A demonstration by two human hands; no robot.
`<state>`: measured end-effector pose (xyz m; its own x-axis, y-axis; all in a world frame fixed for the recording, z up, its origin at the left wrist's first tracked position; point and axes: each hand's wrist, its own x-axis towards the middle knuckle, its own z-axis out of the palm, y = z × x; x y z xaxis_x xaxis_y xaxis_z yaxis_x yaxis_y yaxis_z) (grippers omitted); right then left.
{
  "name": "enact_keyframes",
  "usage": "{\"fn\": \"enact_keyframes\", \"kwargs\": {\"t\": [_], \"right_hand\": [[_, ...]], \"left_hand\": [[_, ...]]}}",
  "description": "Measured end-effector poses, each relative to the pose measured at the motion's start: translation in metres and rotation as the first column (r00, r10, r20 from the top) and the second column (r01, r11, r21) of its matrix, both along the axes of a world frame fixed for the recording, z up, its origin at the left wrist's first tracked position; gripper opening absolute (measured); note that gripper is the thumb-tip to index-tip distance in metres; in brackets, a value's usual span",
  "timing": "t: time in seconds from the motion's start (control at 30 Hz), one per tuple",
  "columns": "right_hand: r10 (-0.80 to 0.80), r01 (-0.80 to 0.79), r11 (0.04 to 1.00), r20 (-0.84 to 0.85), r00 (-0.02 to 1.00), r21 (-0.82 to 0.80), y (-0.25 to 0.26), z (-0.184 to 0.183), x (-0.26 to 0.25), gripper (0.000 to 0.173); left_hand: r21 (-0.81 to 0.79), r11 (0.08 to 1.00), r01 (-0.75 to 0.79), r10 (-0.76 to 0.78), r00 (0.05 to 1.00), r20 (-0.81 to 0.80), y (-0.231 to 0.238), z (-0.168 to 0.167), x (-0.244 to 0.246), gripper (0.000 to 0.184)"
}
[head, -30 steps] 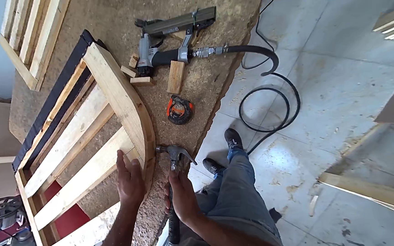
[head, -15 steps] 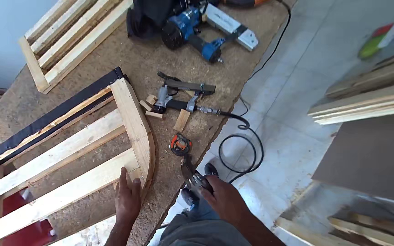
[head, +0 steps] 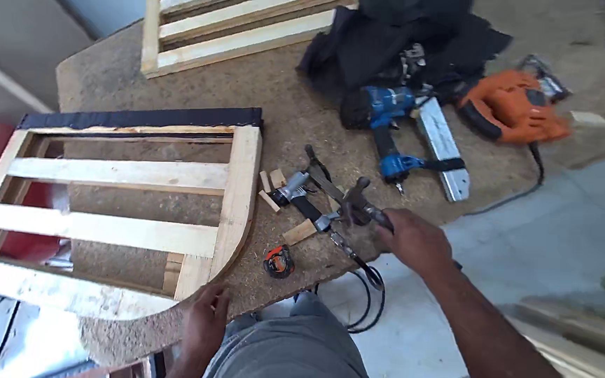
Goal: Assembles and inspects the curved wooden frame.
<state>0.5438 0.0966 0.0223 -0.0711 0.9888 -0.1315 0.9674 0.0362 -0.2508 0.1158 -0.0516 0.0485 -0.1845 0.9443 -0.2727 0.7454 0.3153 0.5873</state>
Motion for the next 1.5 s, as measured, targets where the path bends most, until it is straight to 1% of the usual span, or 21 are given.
{"fn": "enact_keyframes", "kwargs": {"t": [0.07, 0.13, 0.23, 0.3, 0.37, 0.43, 0.47, 0.53, 0.57, 0.63, 0.7, 0.77, 0.83, 0.87, 0.93, 1.03, 1.1, 1.23, 1.33, 1.5], "right_hand": [[0.041, -0.041, 0.999, 0.042, 0.998, -0.004, 0.045, -0.015, 0.017, 0.039], [0.09, -0.09, 0.996, 0.099, 0.991, -0.001, 0.08, -0.031, 0.029, 0.041], [0.133, -0.133, 0.991, 0.137, 0.982, -0.007, 0.105, -0.04, 0.033, 0.041], [0.119, -0.124, 0.991, 0.102, 0.988, 0.042, 0.101, -0.033, 0.018, 0.037], [0.132, -0.132, 0.987, 0.005, 0.991, 0.094, 0.086, -0.009, -0.023, 0.036], [0.263, -0.26, 0.965, -0.133, 0.956, 0.034, 0.063, 0.01, -0.081, 0.036], [0.347, -0.353, 0.936, -0.217, 0.912, 0.01, 0.055, 0.011, -0.112, 0.032], [0.449, -0.504, 0.862, -0.375, 0.811, -0.057, 0.052, 0.001, -0.17, 0.026], [0.461, -0.547, 0.83, -0.415, 0.784, -0.112, 0.055, -0.01, -0.194, 0.026], [0.418, -0.556, 0.801, -0.457, 0.785, -0.222, 0.06, -0.031, -0.228, 0.027], [0.36, -0.528, 0.804, -0.482, 0.799, -0.275, 0.062, -0.046, -0.244, 0.025], [0.308, -0.512, 0.804, -0.525, 0.794, -0.302, 0.063, -0.057, -0.249, 0.027], [0.302, -0.526, 0.793, -0.551, 0.778, -0.308, 0.062, -0.066, -0.25, 0.027], [0.308, -0.537, 0.788, -0.561, 0.768, -0.302, 0.061, -0.069, -0.251, 0.024], [0.294, -0.536, 0.79, -0.583, 0.757, -0.297, 0.061, -0.072, -0.254, 0.02], [0.294, -0.528, 0.794, -0.569, 0.768, -0.301, 0.065, -0.077, -0.257, 0.021], [0.304, -0.529, 0.795, -0.559, 0.771, -0.297, 0.067, -0.08, -0.257, 0.021], [0.319, -0.531, 0.811, -0.573, 0.755, -0.247, 0.064, -0.079, -0.255, 0.023], [0.315, -0.511, 0.836, -0.589, 0.745, -0.199, 0.061, -0.079, -0.254, 0.022], [0.333, -0.497, 0.856, -0.578, 0.745, -0.147, 0.059, -0.082, -0.255, 0.02]], "left_hand": [[-0.137, 0.985, -0.108, 0.131, 0.977, 0.168, 0.004, -0.015, 0.026, 0.043], [-0.203, 0.961, -0.188, 0.245, 0.92, 0.306, 0.011, -0.032, 0.048, 0.057], [-0.206, 0.95, -0.236, 0.299, 0.882, 0.365, 0.023, -0.049, 0.065, 0.067], [-0.207, 0.934, -0.292, 0.35, 0.867, 0.354, 0.031, -0.055, 0.068, 0.066], [-0.209, 0.909, -0.361, 0.414, 0.834, 0.364, 0.041, -0.059, 0.071, 0.064], [-0.197, 0.88, -0.432, 0.475, 0.796, 0.375, 0.041, -0.065, 0.077, 0.061], [-0.183, 0.867, -0.464, 0.498, 0.786, 0.366, 0.04, -0.069, 0.08, 0.059], [-0.152, 0.837, -0.526, 0.545, 0.776, 0.317, 0.043, -0.07, 0.085, 0.053], [-0.141, 0.822, -0.551, 0.567, 0.771, 0.291, 0.043, -0.07, 0.087, 0.052], [-0.134, 0.806, -0.577, 0.59, 0.764, 0.261, 0.039, -0.07, 0.091, 0.054], [-0.141, 0.801, -0.581, 0.596, 0.757, 0.267, 0.039, -0.072, 0.094, 0.06], [-0.14, 0.791, -0.596, 0.608, 0.738, 0.294, 0.044, -0.076, 0.099, 0.065], [-0.138, 0.777, -0.614, 0.624, 0.726, 0.289, 0.047, -0.079, 0.103, 0.068], [-0.139, 0.771, -0.622, 0.632, 0.72, 0.286, 0.049, -0.08, 0.104, 0.068], [-0.153, 0.756, -0.637, 0.651, 0.702, 0.289, 0.05, -0.082, 0.103, 0.065], [-0.163, 0.724, -0.67, 0.684, 0.668, 0.291, 0.055, -0.085, 0.1, 0.05], [-0.151, 0.719, -0.679, 0.69, 0.668, 0.28, 0.056, -0.088, 0.1, 0.048], [-0.093, 0.712, -0.696, 0.686, 0.66, 0.306, 0.049, -0.094, 0.103, 0.058], [-0.062, 0.722, -0.689, 0.672, 0.677, 0.301, 0.043, -0.102, 0.1, 0.057], [-0.106, 0.725, -0.681, 0.683, 0.689, 0.242, 0.048, -0.098, 0.095, 0.054]]}}
